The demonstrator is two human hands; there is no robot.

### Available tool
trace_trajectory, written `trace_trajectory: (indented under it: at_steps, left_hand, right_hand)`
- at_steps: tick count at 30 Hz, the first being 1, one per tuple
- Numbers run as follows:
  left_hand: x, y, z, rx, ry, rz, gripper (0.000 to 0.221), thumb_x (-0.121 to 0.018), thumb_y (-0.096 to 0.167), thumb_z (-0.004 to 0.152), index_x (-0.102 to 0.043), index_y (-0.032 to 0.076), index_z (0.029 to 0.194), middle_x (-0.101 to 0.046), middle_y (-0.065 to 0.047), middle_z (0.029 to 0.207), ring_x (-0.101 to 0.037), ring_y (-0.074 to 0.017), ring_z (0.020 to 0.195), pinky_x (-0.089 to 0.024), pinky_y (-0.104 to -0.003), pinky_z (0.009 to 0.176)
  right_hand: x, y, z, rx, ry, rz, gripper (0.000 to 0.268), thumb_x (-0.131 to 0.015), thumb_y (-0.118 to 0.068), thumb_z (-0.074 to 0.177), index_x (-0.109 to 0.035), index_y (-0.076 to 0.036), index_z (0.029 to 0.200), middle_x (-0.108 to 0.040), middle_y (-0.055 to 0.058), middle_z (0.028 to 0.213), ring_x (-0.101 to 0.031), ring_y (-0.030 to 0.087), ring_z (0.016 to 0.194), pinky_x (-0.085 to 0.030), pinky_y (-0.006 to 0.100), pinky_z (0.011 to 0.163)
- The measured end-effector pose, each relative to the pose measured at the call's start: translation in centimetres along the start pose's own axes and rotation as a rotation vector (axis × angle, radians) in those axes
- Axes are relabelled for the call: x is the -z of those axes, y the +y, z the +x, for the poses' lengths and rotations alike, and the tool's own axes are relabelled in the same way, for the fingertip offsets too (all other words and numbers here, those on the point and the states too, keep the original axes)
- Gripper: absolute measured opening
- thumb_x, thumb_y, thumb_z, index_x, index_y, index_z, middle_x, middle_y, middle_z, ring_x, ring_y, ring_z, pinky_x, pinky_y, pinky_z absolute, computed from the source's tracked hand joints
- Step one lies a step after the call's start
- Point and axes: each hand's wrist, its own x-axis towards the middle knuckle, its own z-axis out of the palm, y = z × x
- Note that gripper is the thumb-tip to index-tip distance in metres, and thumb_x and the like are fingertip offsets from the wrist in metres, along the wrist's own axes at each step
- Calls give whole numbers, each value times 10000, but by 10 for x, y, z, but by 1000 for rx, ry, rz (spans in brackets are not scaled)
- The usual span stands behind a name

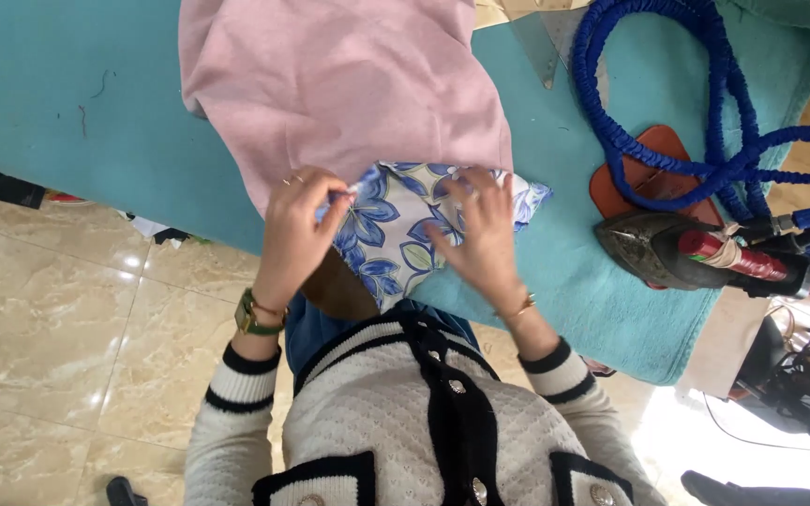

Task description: Ironing a pink garment on a tailor's ham using a steam iron and a pressing cloth

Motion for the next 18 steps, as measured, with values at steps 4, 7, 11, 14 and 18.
trace_trajectory:
  at_steps: [4, 7, 11, 14, 18]
  left_hand:
    - [10, 29, -27, -135, -51, -65, 28, -712, 157, 955, -711, 180, 971, -735, -10, 964, -703, -275, 953, -504, -407, 913]
    - [32, 56, -42, -201, -136, -138, 101, -674, 168, 949, -749, 182, 1014, -747, -24, 908, -712, -271, 968, -522, -438, 930]
    - [51, 59, -57, -78, -255, -307, 96, -691, 134, 936, -748, 131, 1013, -745, -57, 831, -718, -310, 879, -537, -474, 909]
    - [50, 37, -48, 6, -273, -277, 136, -694, 122, 921, -753, 77, 1034, -743, -140, 846, -705, -398, 904, -548, -503, 838]
    - [39, -2, -5, -41, -201, -44, 136, -674, 117, 978, -740, 89, 1093, -739, -122, 884, -712, -364, 885, -553, -450, 818]
  right_hand:
    - [-3, 12, -19, -65, 88, -86, 354, -720, -10, 842, -643, -104, 1175, -597, 123, 1285, -488, 340, 1355, -164, 587, 1226]
    - [36, 29, -30, -152, 205, -60, 266, -861, -12, 821, -711, -166, 979, -674, 51, 1153, -593, 321, 1249, -164, 478, 1238]
    - [96, 32, -48, -270, 112, 462, 104, -656, 79, 897, -657, -25, 905, -701, 170, 1039, -654, 395, 1134, -306, 611, 1220]
    - [124, 35, -46, -395, 61, 610, 126, -582, 123, 898, -670, 35, 919, -706, 222, 916, -716, 391, 999, -429, 630, 1146]
    - [105, 67, -8, -453, -4, 396, 299, -661, 87, 832, -743, -40, 1090, -715, 150, 999, -682, 278, 990, -486, 446, 1029]
